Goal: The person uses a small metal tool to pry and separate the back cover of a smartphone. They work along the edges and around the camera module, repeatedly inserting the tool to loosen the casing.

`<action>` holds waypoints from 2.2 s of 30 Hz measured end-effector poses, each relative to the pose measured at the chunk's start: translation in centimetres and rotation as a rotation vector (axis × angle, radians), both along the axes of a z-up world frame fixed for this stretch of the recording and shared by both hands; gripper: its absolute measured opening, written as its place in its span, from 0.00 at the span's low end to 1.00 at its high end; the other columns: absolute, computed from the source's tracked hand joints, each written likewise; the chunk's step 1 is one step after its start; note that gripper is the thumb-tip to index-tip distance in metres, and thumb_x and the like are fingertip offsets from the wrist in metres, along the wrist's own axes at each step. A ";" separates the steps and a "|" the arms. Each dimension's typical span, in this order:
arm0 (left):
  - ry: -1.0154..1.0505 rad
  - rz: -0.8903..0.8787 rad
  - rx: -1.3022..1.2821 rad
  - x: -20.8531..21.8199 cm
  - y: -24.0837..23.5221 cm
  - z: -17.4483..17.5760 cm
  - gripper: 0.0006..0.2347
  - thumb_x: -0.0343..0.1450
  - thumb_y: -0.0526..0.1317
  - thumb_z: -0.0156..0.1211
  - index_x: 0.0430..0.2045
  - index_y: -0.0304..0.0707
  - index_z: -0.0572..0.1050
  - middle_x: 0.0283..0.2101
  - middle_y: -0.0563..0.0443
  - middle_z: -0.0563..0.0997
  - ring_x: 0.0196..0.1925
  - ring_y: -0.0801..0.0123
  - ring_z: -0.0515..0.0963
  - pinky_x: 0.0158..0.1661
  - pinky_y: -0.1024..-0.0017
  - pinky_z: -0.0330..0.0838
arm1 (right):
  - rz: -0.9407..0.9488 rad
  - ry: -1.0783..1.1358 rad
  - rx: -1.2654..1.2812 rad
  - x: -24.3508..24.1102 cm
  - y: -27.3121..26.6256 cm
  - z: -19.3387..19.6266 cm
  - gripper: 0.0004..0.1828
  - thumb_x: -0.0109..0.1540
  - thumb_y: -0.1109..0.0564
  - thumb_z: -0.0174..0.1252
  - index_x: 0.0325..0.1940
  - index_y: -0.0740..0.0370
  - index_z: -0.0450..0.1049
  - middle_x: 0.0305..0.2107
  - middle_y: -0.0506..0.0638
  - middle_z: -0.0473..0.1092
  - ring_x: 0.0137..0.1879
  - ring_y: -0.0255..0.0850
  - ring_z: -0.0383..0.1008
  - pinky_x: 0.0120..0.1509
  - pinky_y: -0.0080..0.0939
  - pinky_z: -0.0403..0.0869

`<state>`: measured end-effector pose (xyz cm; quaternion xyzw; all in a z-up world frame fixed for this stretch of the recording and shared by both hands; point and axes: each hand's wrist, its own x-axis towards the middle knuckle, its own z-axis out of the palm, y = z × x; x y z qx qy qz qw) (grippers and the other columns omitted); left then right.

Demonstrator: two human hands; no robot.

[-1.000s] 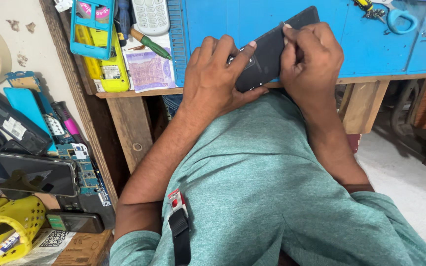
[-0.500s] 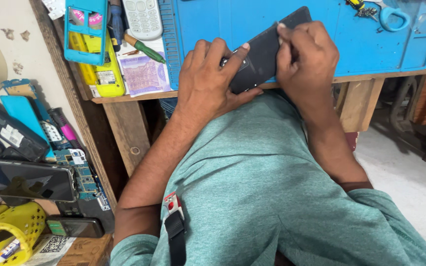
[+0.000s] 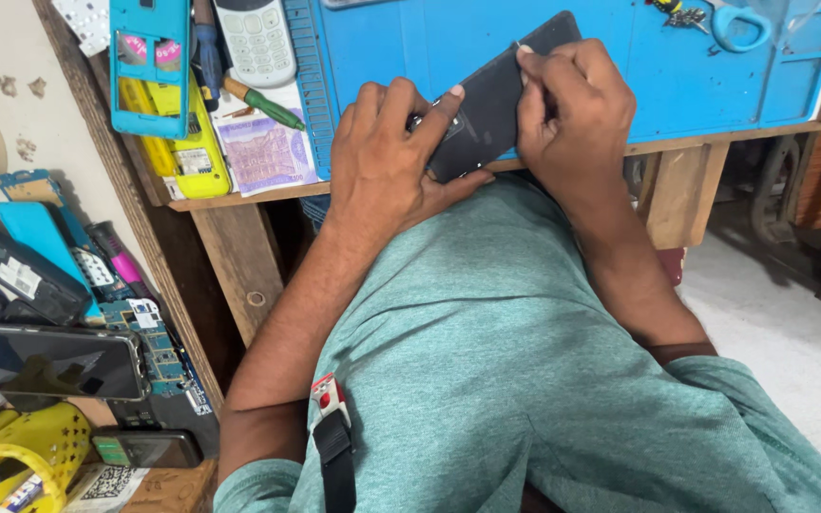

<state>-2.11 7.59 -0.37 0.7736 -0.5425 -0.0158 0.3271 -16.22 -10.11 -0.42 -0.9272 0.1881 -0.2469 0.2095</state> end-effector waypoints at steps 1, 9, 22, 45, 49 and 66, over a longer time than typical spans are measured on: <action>-0.005 0.001 -0.002 0.0 0.0 0.1 0.33 0.59 0.60 0.81 0.53 0.41 0.79 0.41 0.53 0.69 0.43 0.62 0.69 0.39 0.63 0.67 | -0.005 -0.013 -0.022 0.0 -0.5 0.1 0.11 0.65 0.71 0.61 0.51 0.66 0.79 0.42 0.56 0.72 0.45 0.49 0.76 0.47 0.45 0.75; 0.001 0.006 -0.001 0.0 0.0 0.1 0.32 0.61 0.61 0.80 0.53 0.41 0.79 0.41 0.52 0.70 0.43 0.61 0.70 0.39 0.62 0.67 | 0.116 0.006 0.001 0.3 0.4 0.4 0.12 0.65 0.69 0.61 0.52 0.63 0.80 0.39 0.54 0.72 0.43 0.48 0.77 0.45 0.45 0.75; -0.037 0.010 0.017 -0.2 0.0 -0.5 0.34 0.59 0.64 0.79 0.53 0.42 0.80 0.40 0.53 0.69 0.43 0.62 0.69 0.39 0.62 0.68 | 0.147 0.009 -0.022 0.0 -0.2 0.8 0.14 0.64 0.68 0.64 0.53 0.63 0.79 0.39 0.55 0.71 0.42 0.50 0.75 0.46 0.46 0.75; -0.007 0.007 0.027 -0.3 -0.1 -0.1 0.34 0.58 0.63 0.81 0.53 0.42 0.81 0.40 0.51 0.68 0.43 0.61 0.68 0.41 0.61 0.67 | 0.070 -0.026 -0.031 -0.3 -2.3 0.5 0.12 0.65 0.72 0.60 0.52 0.66 0.80 0.38 0.55 0.71 0.40 0.48 0.76 0.44 0.43 0.74; -0.040 -0.006 0.017 -0.3 -0.4 -0.1 0.35 0.57 0.64 0.80 0.52 0.41 0.80 0.40 0.51 0.68 0.42 0.62 0.68 0.40 0.63 0.67 | -0.002 -0.084 0.030 -0.6 -4.4 0.4 0.13 0.69 0.73 0.61 0.56 0.66 0.80 0.39 0.56 0.71 0.39 0.45 0.76 0.44 0.42 0.73; 0.012 -0.243 0.153 1.0 -1.5 3.1 0.29 0.66 0.47 0.78 0.61 0.39 0.74 0.69 0.41 0.66 0.70 0.47 0.65 0.68 0.50 0.62 | 0.237 0.202 -0.072 -5.8 -7.9 3.3 0.09 0.68 0.68 0.64 0.53 0.70 0.76 0.39 0.61 0.73 0.45 0.54 0.75 0.49 0.47 0.73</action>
